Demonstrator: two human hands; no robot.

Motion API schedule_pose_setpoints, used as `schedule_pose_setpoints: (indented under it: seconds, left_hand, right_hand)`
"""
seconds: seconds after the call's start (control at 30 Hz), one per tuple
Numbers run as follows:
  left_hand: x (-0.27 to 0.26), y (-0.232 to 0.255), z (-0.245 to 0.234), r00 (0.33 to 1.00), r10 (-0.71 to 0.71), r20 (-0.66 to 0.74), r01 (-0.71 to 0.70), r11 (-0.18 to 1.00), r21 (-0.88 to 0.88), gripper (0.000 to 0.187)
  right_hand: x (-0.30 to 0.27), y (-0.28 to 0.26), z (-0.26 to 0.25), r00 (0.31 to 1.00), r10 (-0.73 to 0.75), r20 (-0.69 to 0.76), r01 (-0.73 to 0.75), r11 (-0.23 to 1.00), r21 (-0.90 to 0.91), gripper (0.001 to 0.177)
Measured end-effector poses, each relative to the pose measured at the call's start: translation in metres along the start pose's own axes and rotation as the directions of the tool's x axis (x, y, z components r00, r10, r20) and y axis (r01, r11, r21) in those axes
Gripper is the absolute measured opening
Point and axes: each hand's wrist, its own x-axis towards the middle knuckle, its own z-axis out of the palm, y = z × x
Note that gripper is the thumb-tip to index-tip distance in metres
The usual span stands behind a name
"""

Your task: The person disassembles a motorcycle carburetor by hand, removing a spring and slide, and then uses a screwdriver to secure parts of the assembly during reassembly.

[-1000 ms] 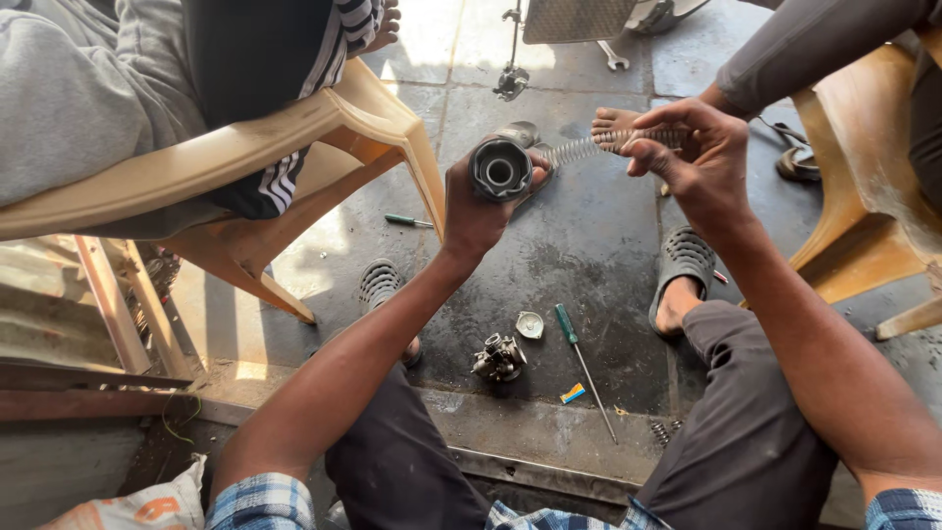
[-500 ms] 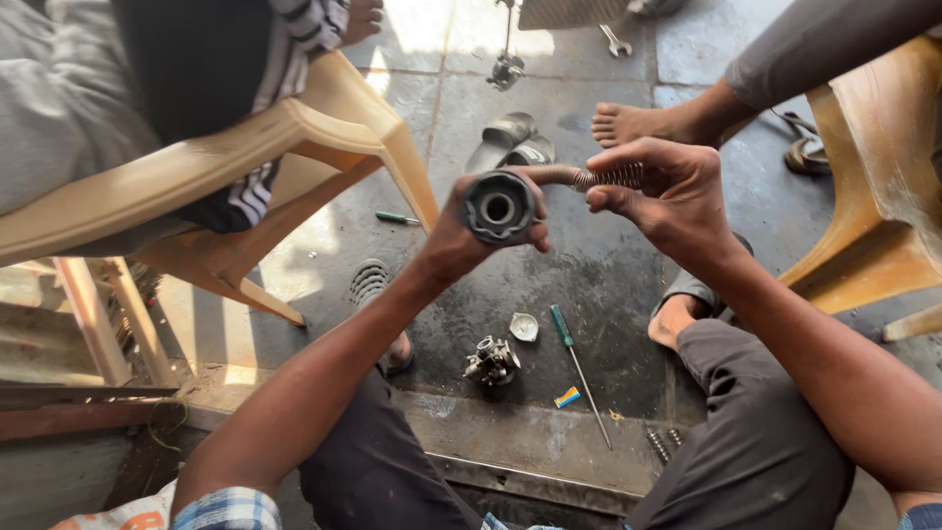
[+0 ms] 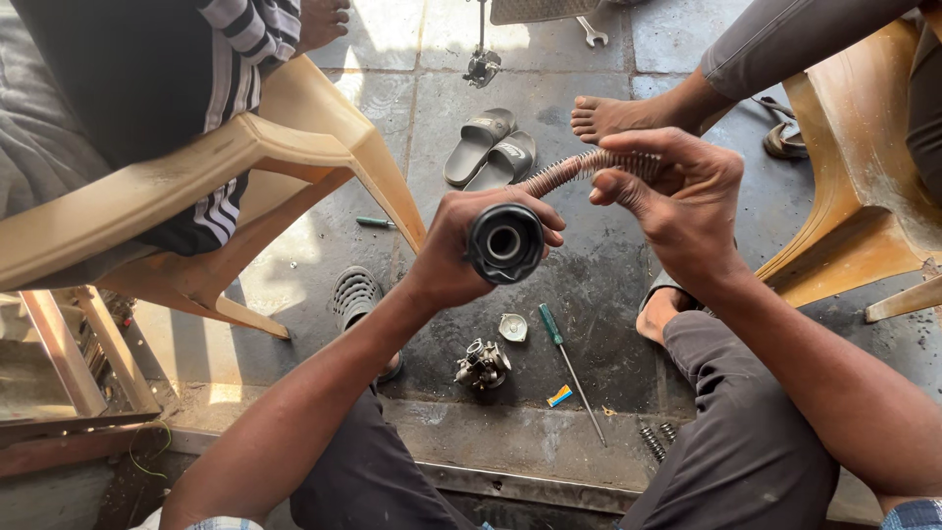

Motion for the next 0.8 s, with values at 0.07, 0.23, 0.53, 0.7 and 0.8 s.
schedule_pose_setpoints:
  seconds: [0.07,0.23,0.53,0.7,0.8]
  left_hand:
    - [0.000,0.004,0.001,1.000,-0.016,0.009,0.016,1.000,0.011,0.018]
    - [-0.001,0.007,-0.001,0.998,-0.026,0.052,0.026,1.000,-0.003,0.023]
    - [-0.006,0.016,0.001,0.977,-0.049,0.208,0.061,0.997,-0.052,0.040]
    - [-0.004,0.022,0.001,0.967,-0.045,0.251,0.056,0.998,-0.039,0.050]
    - [-0.005,0.025,0.003,0.969,-0.031,0.246,0.046,0.998,-0.053,0.057]
  right_hand:
    - [0.002,0.000,-0.001,0.999,0.020,-0.026,-0.020,1.000,0.013,0.026]
    - [0.005,0.003,0.000,0.996,0.019,0.086,-0.023,0.999,0.044,0.029]
    - [0.006,0.000,0.002,0.922,-0.108,0.372,0.142,0.988,-0.067,0.028]
    - [0.007,-0.002,0.000,0.913,-0.113,0.393,0.136,0.990,-0.030,0.029]
    - [0.008,-0.005,-0.002,0.895,-0.145,0.422,0.188,0.980,-0.061,0.030]
